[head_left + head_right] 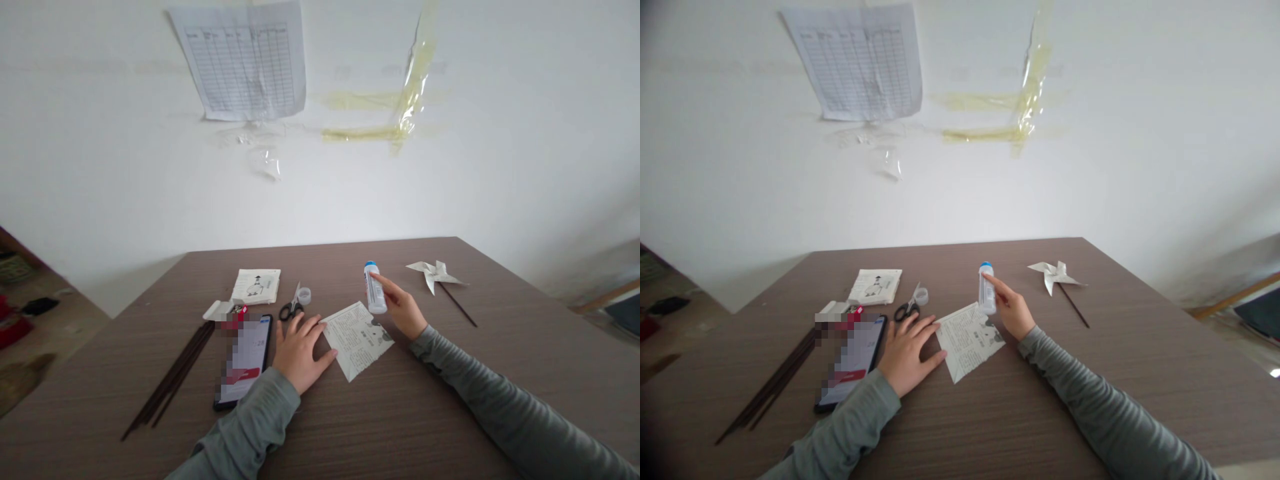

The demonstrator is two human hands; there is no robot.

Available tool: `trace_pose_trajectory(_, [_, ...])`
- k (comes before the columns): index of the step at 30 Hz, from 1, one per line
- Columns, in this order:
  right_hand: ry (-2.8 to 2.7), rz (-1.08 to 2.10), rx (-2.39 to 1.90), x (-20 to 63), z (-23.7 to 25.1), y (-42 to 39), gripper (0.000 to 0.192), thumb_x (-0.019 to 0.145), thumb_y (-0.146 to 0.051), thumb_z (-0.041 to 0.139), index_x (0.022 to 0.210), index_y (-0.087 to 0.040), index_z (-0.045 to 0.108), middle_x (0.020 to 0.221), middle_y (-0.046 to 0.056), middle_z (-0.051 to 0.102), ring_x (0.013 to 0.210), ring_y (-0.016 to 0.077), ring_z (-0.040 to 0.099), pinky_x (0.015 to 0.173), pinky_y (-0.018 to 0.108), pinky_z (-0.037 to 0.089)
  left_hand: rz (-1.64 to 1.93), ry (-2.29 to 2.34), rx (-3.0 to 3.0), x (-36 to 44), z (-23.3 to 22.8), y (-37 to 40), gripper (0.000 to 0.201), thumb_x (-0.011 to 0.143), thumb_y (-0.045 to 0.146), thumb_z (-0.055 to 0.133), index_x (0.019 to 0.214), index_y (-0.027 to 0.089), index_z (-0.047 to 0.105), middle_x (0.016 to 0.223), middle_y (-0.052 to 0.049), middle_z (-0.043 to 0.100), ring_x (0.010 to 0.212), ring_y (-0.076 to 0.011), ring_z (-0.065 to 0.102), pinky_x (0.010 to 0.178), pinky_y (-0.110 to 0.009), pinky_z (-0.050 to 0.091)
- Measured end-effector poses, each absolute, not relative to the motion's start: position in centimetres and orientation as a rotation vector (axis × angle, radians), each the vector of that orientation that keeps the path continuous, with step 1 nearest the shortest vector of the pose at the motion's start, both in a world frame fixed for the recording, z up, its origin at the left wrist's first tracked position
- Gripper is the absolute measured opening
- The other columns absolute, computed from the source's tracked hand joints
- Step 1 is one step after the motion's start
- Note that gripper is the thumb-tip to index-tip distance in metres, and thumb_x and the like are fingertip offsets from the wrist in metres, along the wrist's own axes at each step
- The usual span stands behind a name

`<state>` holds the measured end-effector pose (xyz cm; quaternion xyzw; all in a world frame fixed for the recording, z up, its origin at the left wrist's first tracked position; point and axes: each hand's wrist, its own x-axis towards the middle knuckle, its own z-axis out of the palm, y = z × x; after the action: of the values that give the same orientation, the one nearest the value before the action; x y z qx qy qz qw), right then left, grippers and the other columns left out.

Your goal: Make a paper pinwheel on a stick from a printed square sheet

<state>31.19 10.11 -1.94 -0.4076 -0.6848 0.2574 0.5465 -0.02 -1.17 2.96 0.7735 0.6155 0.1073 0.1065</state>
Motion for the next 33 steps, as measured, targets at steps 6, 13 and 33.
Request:
trace_pose_trajectory(6, [-1.551, 0.566, -1.02, 32.0, -2.0, 10.9, 0.053, 0.113, -0.074, 0.08, 0.137, -0.033, 0.101, 0.141, 0.014, 0.097, 0.135, 0.0424, 0.09, 0.125, 0.068, 0.074, 0.351, 1.869, 2.282, -0.5, 3.4, -0.9, 0.052, 0.118, 0.047, 0.083, 0.168, 0.036, 0.091, 0.194, -0.012, 0.074, 0.186, -0.0571, 0.057, 0.154, -0.096, 0.037])
trace_pose_trajectory(13, [-1.652, 0.468, -1.02, 32.2, -1.6, 10.5, 0.042, 0.117, -0.066, 0.074, 0.113, -0.032, 0.099, 0.135, 0.017, 0.091, 0.126, 0.0404, 0.088, 0.115, 0.063, 0.074, 0.303, 1.934, 2.278, -1.0, 3.6, -0.8, 0.05, 0.119, 0.047, 0.082, 0.167, 0.038, 0.093, 0.197, -0.012, 0.072, 0.188, -0.0596, 0.053, 0.153, -0.098, 0.037])
trace_pose_trajectory(33, [-1.544, 0.698, -1.23, 33.0, -2.1, 11.8, 0.032, 0.085, -0.04, 0.104, 0.112, -0.031, 0.09, 0.109, 0.008, 0.1, 0.112, 0.0401, 0.099, 0.112, 0.059, 0.08, 0.122, 1.963, 2.244, -1.4, 5.0, -1.1, 0.059, 0.119, 0.043, 0.089, 0.178, 0.042, 0.086, 0.205, -0.011, 0.061, 0.194, -0.0553, 0.048, 0.157, -0.093, 0.035])
